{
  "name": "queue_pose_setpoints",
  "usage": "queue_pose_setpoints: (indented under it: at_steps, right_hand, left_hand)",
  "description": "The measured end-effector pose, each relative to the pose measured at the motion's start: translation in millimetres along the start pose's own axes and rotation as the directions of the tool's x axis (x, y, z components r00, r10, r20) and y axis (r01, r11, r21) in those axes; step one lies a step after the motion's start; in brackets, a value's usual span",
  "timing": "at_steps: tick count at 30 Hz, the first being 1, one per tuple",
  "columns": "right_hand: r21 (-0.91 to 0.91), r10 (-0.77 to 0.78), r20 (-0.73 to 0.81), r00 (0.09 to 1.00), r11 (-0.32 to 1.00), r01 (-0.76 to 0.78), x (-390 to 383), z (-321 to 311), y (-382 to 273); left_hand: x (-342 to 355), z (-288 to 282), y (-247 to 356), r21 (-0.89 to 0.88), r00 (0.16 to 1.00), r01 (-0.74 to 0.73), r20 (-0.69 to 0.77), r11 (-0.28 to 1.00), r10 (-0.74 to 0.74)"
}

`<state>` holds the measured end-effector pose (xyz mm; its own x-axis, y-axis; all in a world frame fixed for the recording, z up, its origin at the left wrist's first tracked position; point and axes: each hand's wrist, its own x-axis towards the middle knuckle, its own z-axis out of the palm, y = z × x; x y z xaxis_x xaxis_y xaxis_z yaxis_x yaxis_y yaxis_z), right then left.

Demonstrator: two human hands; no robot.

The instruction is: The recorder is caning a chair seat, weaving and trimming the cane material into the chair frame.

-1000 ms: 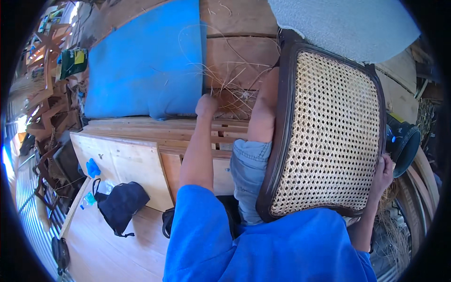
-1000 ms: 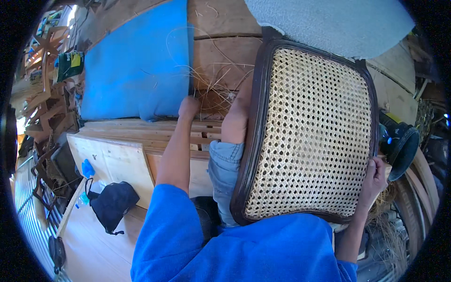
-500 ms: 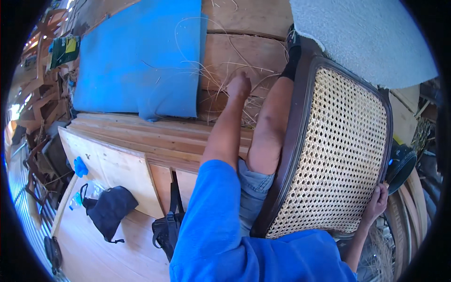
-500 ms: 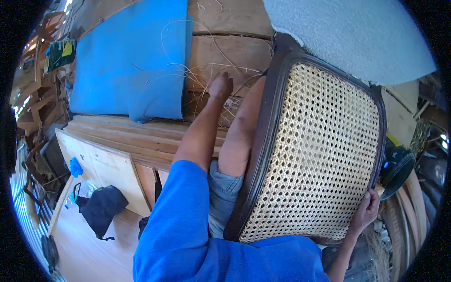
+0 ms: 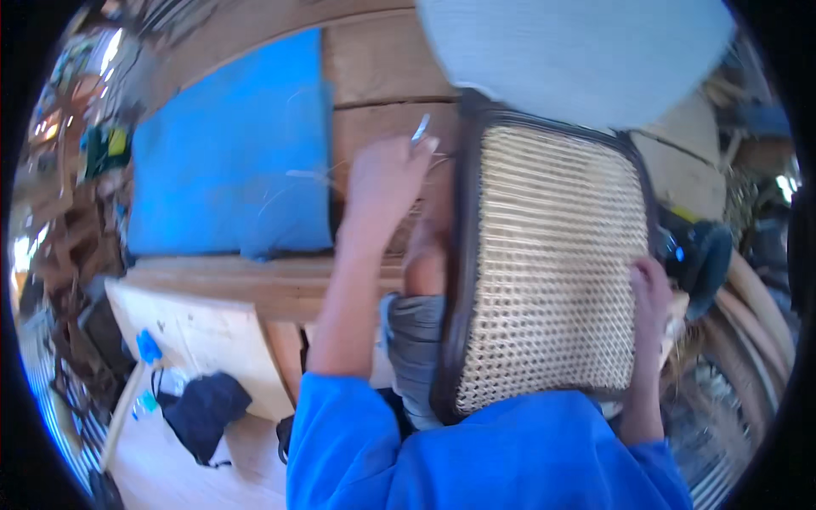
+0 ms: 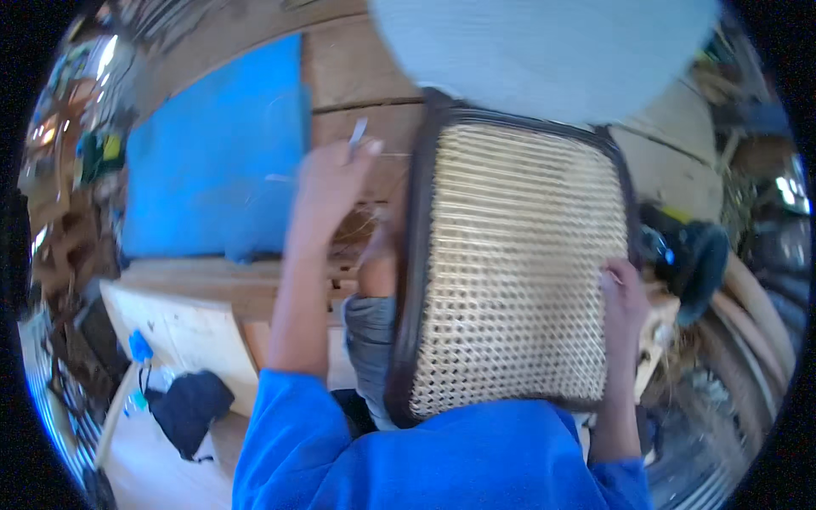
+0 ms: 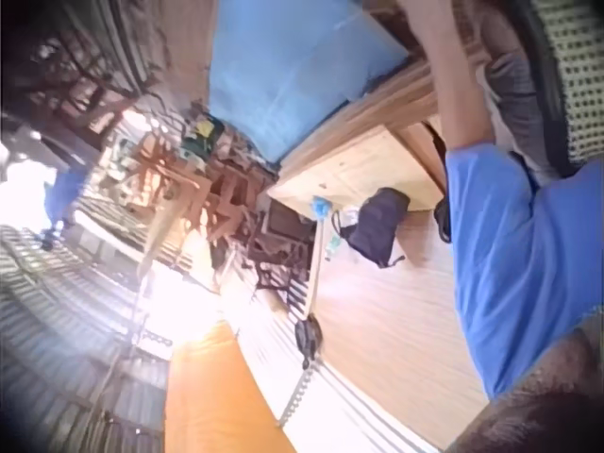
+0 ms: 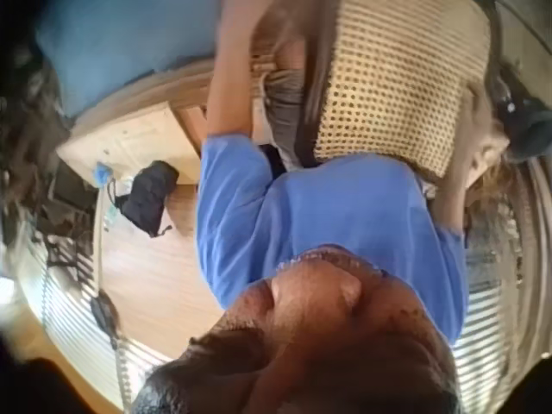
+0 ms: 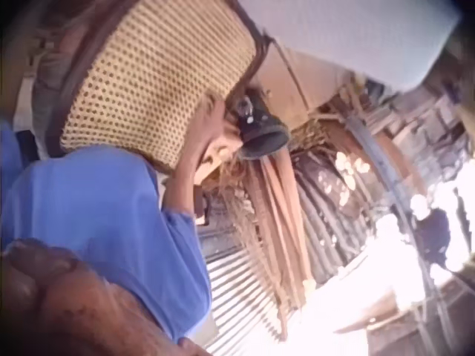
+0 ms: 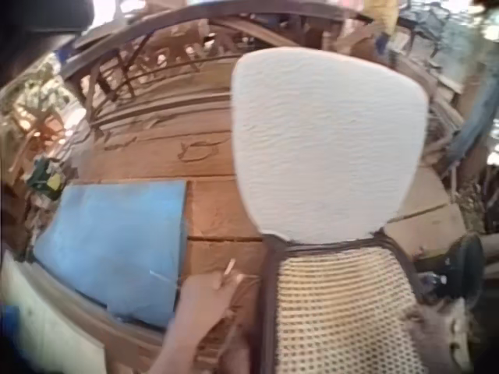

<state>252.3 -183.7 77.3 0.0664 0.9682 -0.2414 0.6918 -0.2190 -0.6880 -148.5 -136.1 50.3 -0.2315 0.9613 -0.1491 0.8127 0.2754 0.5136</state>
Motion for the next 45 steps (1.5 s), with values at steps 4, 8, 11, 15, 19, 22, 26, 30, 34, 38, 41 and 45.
queue_pose_setpoints:
  at_steps: [4,8,11,15,19,22,26,30,34,38,41,45]
  right_hand:
    - [0.486,-0.322,0.305,0.896,0.862,0.145,5.3,44.8,-100.6]
    - [0.863,-0.35,0.396,0.849,0.458,-0.214,-8.2,42.9,-121.3]
    - [0.835,-0.249,0.435,0.865,0.472,-0.283,-5.8,16.0,-89.3]
    - [0.592,-0.045,0.535,0.843,0.732,-0.337,-2.1,-37.9,-56.6]
    - [0.281,-0.063,0.393,0.917,0.958,-0.055,10.2,-76.3,8.1]
    - [-0.106,0.095,0.255,0.962,0.992,-0.07,33.1,-94.1,32.6]
    - [-0.193,0.063,0.198,0.978,0.981,-0.024,44.4,-77.2,53.4]
    - [-0.222,0.104,0.192,0.976,0.973,-0.06,38.4,-73.1,54.4]
    - [0.07,-0.025,0.054,0.998,0.997,0.021,3.7,-77.1,41.9]
    - [0.591,0.34,0.393,0.854,0.618,-0.518,-48.7,-78.5,19.8]
    - [0.633,0.297,0.496,0.816,0.519,-0.574,-76.9,-57.7,6.9]
    - [0.555,0.234,0.561,0.794,0.606,-0.57,-94.6,-32.4,-0.4]
  left_hand:
    - [-44.9,-70.3,123.2,-0.641,0.958,0.205,0.287,0.739,-0.017]
    - [-52.3,-50.0,172.4,-0.68,0.926,0.037,0.299,0.732,0.231]
    - [-53.0,-22.4,192.0,-0.689,0.963,0.087,0.243,0.72,0.117]
    - [-36.5,22.2,199.4,-0.407,0.938,-0.017,0.31,0.913,0.155]
    - [8.0,62.5,182.2,-0.189,0.971,-0.062,0.215,0.98,0.103]
    - [54.1,100.1,152.7,-0.033,0.974,-0.2,0.105,0.979,0.203]
    - [83.4,127.2,131.4,0.175,0.971,-0.212,0.149,0.961,0.187]
    - [80.8,124.5,120.9,0.195,0.973,-0.22,0.112,0.956,0.202]
    - [57.8,96.7,103.4,-0.015,0.991,-0.098,-0.097,0.995,0.096]
    - [-59.9,63.2,176.3,-0.217,0.918,0.246,0.365,0.945,-0.155]
    - [-139.3,74.7,202.7,-0.336,0.774,0.338,0.631,0.879,-0.056]
    - [-180.7,97.5,207.4,-0.61,0.798,0.238,0.567,0.756,0.206]
